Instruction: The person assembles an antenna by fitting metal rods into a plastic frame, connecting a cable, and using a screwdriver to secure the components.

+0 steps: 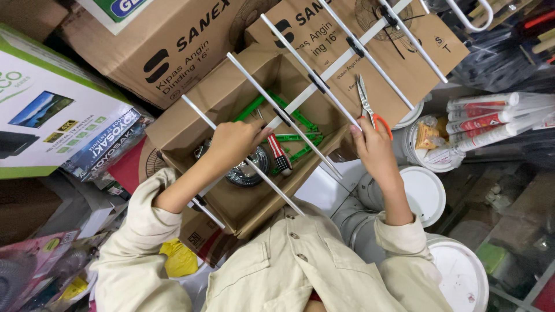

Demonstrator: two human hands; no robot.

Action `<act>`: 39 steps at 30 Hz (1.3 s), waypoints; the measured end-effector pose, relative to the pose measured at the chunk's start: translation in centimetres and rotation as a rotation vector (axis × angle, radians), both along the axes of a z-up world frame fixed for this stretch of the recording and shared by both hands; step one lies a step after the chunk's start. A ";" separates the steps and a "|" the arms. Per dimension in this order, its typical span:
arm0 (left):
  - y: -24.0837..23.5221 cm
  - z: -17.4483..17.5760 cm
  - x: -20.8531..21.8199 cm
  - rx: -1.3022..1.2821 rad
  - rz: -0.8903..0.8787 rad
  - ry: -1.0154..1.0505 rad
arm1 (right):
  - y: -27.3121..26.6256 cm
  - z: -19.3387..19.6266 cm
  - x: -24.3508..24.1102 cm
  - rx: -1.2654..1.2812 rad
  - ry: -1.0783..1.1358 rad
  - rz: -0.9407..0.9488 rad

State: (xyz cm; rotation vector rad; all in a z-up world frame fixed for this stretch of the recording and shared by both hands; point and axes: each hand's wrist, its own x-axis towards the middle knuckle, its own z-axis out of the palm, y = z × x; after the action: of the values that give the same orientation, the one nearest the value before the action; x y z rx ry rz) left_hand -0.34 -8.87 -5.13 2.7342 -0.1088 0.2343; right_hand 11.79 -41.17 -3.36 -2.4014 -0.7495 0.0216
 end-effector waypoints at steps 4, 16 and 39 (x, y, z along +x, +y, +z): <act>-0.2 -0.1 -0.3 -0.007 -0.002 -0.042 | 0.4 3.8 -1.0 0.009 -0.156 -0.011; 0.1 -0.5 0.0 -0.036 0.008 -0.002 | 4.1 -4.1 -6.8 -0.054 0.161 0.103; 3.8 8.5 1.4 -0.637 -0.047 -0.450 | 7.9 -2.1 -16.0 0.091 0.202 0.233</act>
State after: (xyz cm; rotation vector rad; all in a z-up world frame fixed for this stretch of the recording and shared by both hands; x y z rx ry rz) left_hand 1.02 -5.09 3.33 2.0084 -0.1843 0.7307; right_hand -4.17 -33.23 -5.44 -2.1747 -0.9084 0.3134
